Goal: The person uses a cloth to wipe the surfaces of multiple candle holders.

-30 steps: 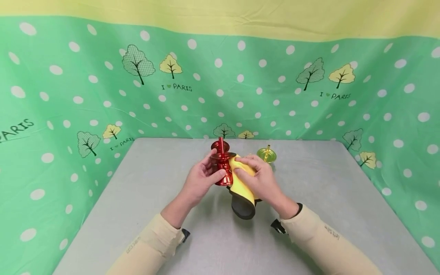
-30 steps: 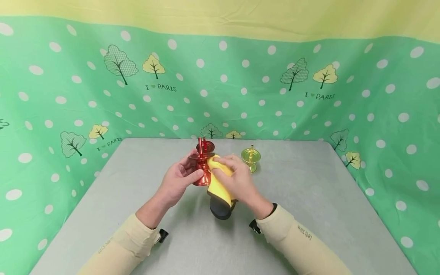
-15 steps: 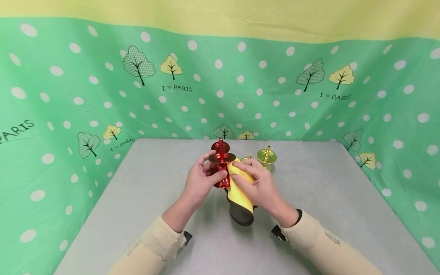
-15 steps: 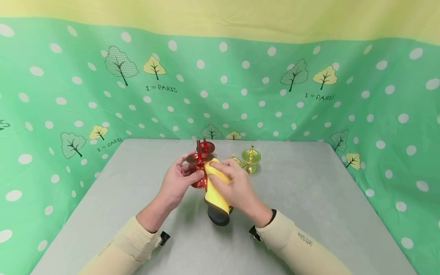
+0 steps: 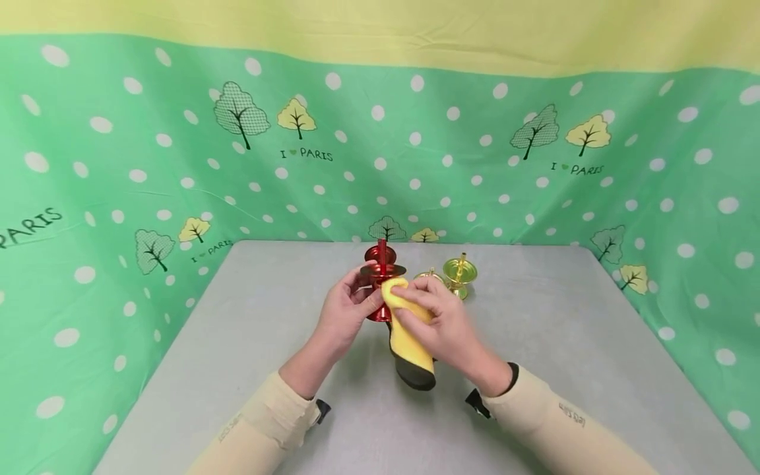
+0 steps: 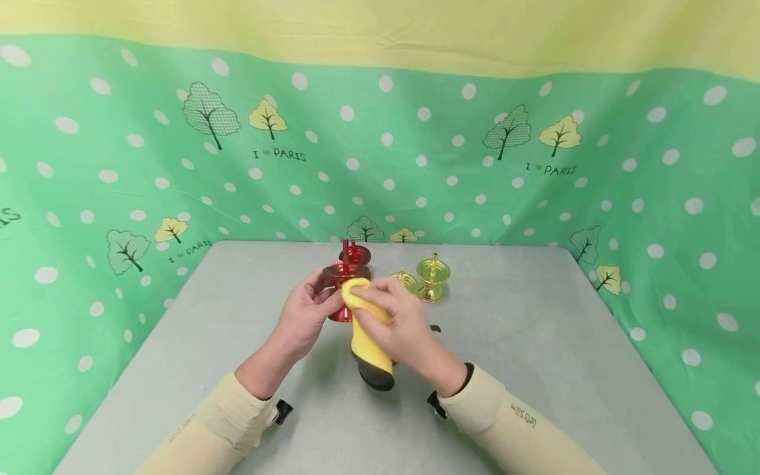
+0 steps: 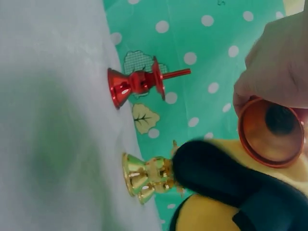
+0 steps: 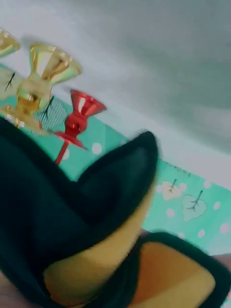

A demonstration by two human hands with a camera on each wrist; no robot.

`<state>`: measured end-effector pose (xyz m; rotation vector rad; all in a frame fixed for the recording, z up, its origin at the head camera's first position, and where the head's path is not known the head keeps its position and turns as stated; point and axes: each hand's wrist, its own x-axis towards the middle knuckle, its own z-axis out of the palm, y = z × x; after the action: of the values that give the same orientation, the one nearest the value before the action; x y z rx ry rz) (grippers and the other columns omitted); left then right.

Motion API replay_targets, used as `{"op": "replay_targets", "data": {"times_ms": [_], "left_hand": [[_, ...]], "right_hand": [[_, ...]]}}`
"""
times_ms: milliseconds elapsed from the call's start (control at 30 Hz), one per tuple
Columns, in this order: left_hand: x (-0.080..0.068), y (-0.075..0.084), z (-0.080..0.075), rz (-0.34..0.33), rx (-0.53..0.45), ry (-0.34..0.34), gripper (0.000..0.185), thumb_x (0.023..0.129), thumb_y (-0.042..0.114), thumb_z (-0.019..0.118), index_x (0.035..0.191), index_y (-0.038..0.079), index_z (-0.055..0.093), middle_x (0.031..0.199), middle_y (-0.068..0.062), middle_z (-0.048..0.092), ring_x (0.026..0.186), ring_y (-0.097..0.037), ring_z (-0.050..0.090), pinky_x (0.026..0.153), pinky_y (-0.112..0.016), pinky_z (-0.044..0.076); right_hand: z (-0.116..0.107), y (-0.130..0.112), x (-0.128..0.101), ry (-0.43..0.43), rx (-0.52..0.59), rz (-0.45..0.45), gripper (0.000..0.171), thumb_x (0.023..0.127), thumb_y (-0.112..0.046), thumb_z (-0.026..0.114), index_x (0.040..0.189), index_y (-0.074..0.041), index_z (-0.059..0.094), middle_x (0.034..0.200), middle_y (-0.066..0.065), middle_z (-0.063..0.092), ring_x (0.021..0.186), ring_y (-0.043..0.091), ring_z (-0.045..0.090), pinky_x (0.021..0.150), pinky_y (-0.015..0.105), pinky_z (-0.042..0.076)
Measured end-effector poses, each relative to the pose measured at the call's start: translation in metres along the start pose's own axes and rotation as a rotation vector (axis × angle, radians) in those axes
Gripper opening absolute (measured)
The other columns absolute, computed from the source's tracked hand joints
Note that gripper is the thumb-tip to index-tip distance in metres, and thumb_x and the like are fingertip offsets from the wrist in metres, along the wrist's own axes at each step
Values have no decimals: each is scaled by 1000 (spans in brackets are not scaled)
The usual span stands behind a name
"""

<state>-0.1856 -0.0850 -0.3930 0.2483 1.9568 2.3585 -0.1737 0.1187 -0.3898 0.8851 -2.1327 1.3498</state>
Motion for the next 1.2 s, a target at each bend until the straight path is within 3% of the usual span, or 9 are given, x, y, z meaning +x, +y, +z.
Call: {"op": "replay_targets", "data": {"times_ms": [100,267,467,633,700,833,900,1100,1200], "left_hand": [[-1,-2,0,-3,-54,-29,49,103,1,68,149,3,53,138,-12,63,116,-14,68,95,-24,61],[-1,-3,0,-14,-120,-73,52,102,7,70,150,-1,51,134,-7,66,116,-13,68,97,-25,61],[0,-2,-2,1,-140,-106,54,103,6,67,153,-4,48,131,-3,67,114,-11,69,97,-25,61],[-1,0,-2,-29,-162,-150,65,101,14,72,156,-5,43,131,-5,63,114,-11,67,97,-24,61],[-1,1,-1,-36,-148,-153,65,101,15,71,157,-4,43,133,-7,62,116,-12,67,98,-23,60],[0,3,1,-36,-113,-132,56,105,8,64,157,-3,44,138,-11,61,118,-12,65,100,-22,59],[0,4,1,-41,-115,-119,53,106,4,60,156,-3,44,137,-10,60,118,-12,65,100,-22,59],[0,2,1,-63,-149,-118,51,107,4,57,156,-3,43,132,-6,62,117,-10,66,99,-21,59],[0,2,2,-54,-146,-98,47,107,4,57,152,-4,44,134,-10,65,114,-10,69,97,-23,60]], "right_hand": [[0,-1,2,27,-19,-21,31,86,3,84,117,-1,81,104,16,70,91,22,62,66,19,56],[-3,4,4,50,-40,170,30,90,-1,82,119,-2,81,105,16,72,89,17,61,61,16,53],[-5,4,0,0,-18,-38,32,88,2,82,120,-1,81,107,16,71,94,22,65,69,20,57],[-6,9,1,45,11,61,30,89,2,82,119,0,81,105,15,73,95,11,62,67,13,55],[-7,9,0,54,7,58,32,88,2,82,120,0,80,105,14,73,94,9,61,65,12,53],[-6,6,0,26,-8,-151,36,83,8,83,118,0,81,105,15,69,91,18,62,66,16,55],[-5,5,1,33,-17,-186,35,83,8,83,117,0,81,104,16,69,90,22,63,67,18,55],[-5,7,3,87,-45,63,30,88,0,84,118,-1,81,105,15,74,92,18,64,65,13,52],[-4,5,0,80,-58,-15,34,86,2,84,119,-2,81,105,15,72,94,21,65,69,16,55]]}}
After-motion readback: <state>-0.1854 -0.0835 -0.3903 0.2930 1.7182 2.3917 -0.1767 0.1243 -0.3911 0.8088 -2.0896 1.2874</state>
